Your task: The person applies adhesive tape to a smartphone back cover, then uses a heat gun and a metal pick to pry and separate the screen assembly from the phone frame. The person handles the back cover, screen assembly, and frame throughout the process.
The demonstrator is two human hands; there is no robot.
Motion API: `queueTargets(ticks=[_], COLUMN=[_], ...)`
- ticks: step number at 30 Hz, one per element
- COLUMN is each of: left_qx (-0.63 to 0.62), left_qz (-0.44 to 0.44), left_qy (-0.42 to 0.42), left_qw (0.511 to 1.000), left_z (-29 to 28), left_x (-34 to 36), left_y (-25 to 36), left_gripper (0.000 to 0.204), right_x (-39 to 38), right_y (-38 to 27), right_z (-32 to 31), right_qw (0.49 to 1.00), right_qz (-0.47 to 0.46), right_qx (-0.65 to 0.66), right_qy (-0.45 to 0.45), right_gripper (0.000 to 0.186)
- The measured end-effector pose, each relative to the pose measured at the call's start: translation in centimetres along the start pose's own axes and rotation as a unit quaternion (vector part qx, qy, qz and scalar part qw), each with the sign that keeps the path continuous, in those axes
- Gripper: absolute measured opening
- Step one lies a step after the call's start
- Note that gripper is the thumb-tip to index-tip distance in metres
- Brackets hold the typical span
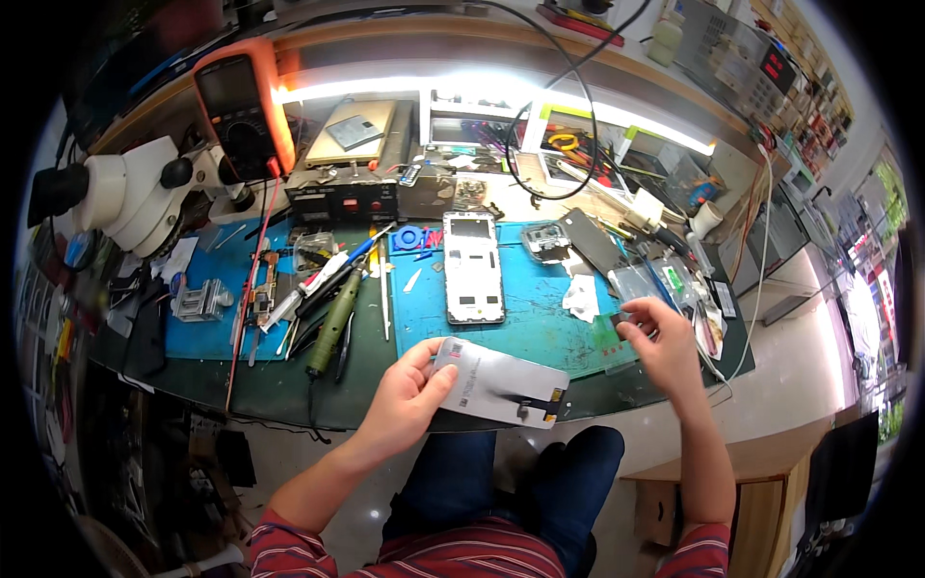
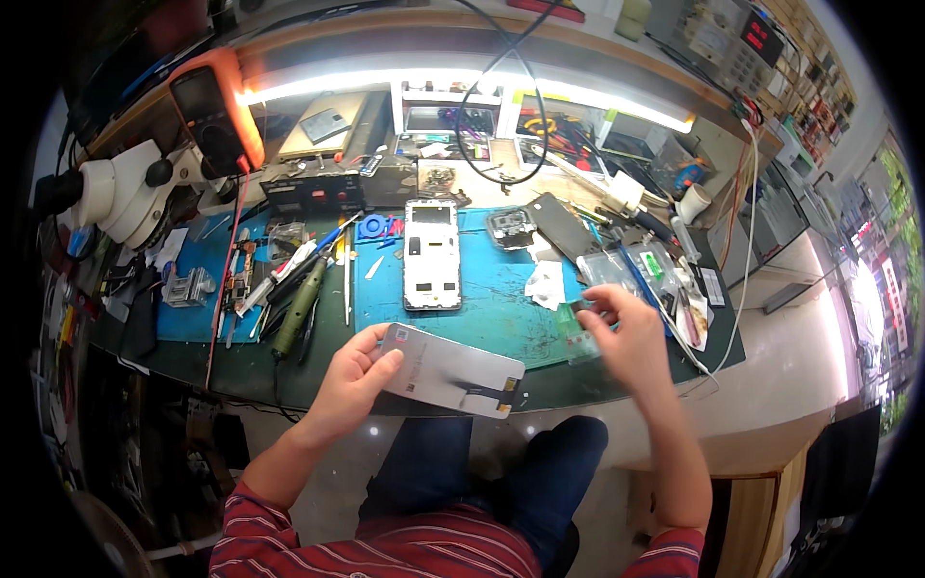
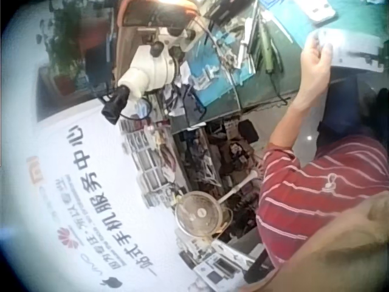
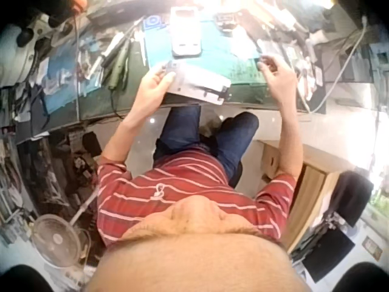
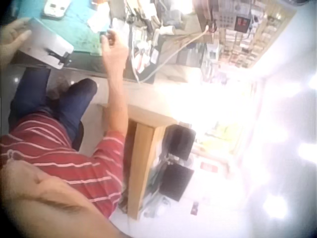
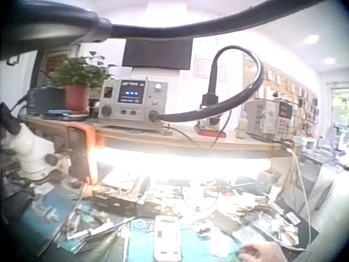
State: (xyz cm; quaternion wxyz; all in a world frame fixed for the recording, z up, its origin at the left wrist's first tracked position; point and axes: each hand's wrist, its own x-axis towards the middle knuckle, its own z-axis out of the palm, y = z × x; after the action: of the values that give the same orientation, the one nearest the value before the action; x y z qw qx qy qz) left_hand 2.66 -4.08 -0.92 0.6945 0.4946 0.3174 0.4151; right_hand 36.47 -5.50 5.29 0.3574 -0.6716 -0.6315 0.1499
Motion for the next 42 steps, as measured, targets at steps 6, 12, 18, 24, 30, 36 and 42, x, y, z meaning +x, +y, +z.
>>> queueTargets(ticks=[6, 12, 18, 24, 30, 36, 42], left_qx=[0.024, 0.001, -0.019, -0.026, -0.052, -0.078, -0.087], left_qz=[-0.001, -0.006, -0.016, -0.014, -0.008, -0.011, -0.064], left_qy=[0.021, 0.066, 0.06, 0.079, 0.077, 0.084, 0.085], left_qw=[0.999, 0.998, 0.998, 0.996, 0.996, 0.993, 0.991], left_z=[0.6, -1.5, -2.7, -4.1, -5.3, -5.0, -3.6], left_x=[-1.5, -4.2, -5.8, -7.2, -7.5, -6.5, -4.6], left_y=[0.2, 1.6, 2.0, 1.5, 1.3, 1.8, 3.3], left_gripper=[0.039, 0.042, 0.042, 0.039, 0.035, 0.034, 0.031], right_x=[-2.1, 1.5, 7.8, 13.1, 12.8, 12.2, 4.0], right_y=[-8.6, -3.4, -9.4, -13.6, -13.6, -11.6, -8.9], right_z=[4.3, 3.7, 12.5, 18.2, 18.8, 17.7, 11.4], right_qw=[0.99, 0.907, 0.882, 0.79, 0.728, 0.829, 0.939], right_qz=[-0.137, -0.074, -0.404, -0.475, -0.532, -0.523, -0.309], right_qx=[-0.018, -0.41, -0.203, -0.272, -0.325, -0.135, 0.113], right_qy=[-0.035, -0.062, -0.132, -0.277, -0.286, -0.145, -0.099], right_gripper=[0.011, 0.017, 0.01, 0.008, 0.01, 0.009, 0.021])
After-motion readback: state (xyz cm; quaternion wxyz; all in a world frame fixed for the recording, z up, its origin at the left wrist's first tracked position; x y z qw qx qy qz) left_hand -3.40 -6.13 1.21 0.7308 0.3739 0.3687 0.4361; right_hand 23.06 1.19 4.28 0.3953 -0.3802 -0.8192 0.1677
